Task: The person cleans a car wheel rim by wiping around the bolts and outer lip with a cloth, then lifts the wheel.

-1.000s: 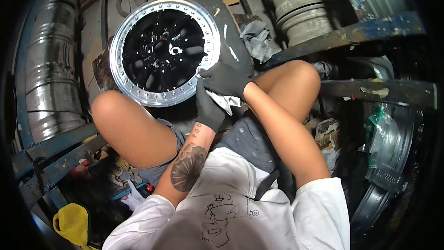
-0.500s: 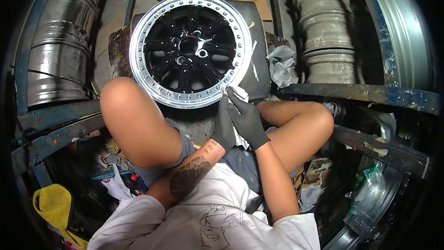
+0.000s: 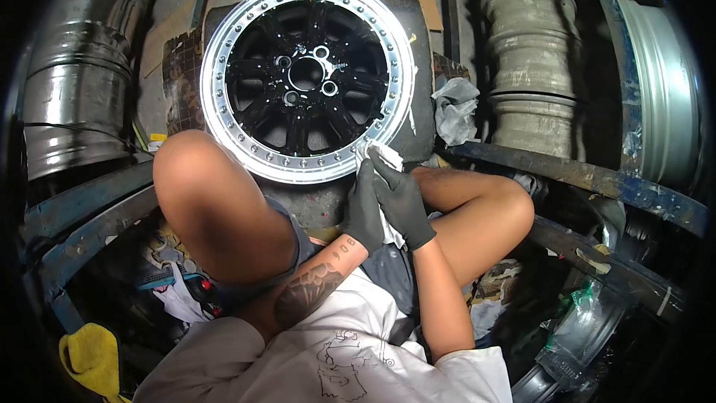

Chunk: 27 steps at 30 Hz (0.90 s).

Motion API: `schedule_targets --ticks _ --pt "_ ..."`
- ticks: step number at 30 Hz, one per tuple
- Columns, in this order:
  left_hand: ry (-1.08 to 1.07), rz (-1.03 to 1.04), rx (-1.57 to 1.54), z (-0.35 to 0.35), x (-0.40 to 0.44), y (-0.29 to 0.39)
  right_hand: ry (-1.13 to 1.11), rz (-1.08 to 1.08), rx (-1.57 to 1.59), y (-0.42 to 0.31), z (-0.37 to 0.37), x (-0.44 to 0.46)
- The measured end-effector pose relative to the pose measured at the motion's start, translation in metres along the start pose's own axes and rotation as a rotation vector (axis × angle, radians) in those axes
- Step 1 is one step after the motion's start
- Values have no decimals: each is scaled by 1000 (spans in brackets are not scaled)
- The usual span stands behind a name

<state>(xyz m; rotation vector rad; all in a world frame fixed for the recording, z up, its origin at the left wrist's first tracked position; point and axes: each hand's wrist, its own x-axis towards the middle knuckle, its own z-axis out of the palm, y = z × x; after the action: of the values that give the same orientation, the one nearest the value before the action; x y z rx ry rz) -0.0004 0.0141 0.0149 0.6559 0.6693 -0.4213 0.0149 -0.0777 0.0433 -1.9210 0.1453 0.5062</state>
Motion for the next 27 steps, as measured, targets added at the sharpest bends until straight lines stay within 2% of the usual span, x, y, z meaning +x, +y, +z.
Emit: schedule_targets --ticks 3,5,8,14,17,20,24,26,27 --pt "-7 14 83 1 6 3 18 -52 3 1 2 5" --pt "12 13 38 0 10 2 31 -44 71 5 5 5" --pt "33 13 -19 -1 12 -2 27 -97 -23 10 2 4" --pt "49 -1 -61 -2 9 -7 -46 -7 -6 10 -5 6" --pt "61 6 -74 0 9 -8 -23 -84 -65 -3 -5 8" --pt "69 3 -82 -1 11 -13 -22 -21 43 0 -2 8" --pt "79 12 -87 0 12 -13 -10 -86 -39 -3 -2 10" --pt "83 -3 -96 0 9 -14 -41 96 -75 -26 -4 3" --pt "86 -18 -105 0 8 -15 -33 94 -92 -28 -4 3"
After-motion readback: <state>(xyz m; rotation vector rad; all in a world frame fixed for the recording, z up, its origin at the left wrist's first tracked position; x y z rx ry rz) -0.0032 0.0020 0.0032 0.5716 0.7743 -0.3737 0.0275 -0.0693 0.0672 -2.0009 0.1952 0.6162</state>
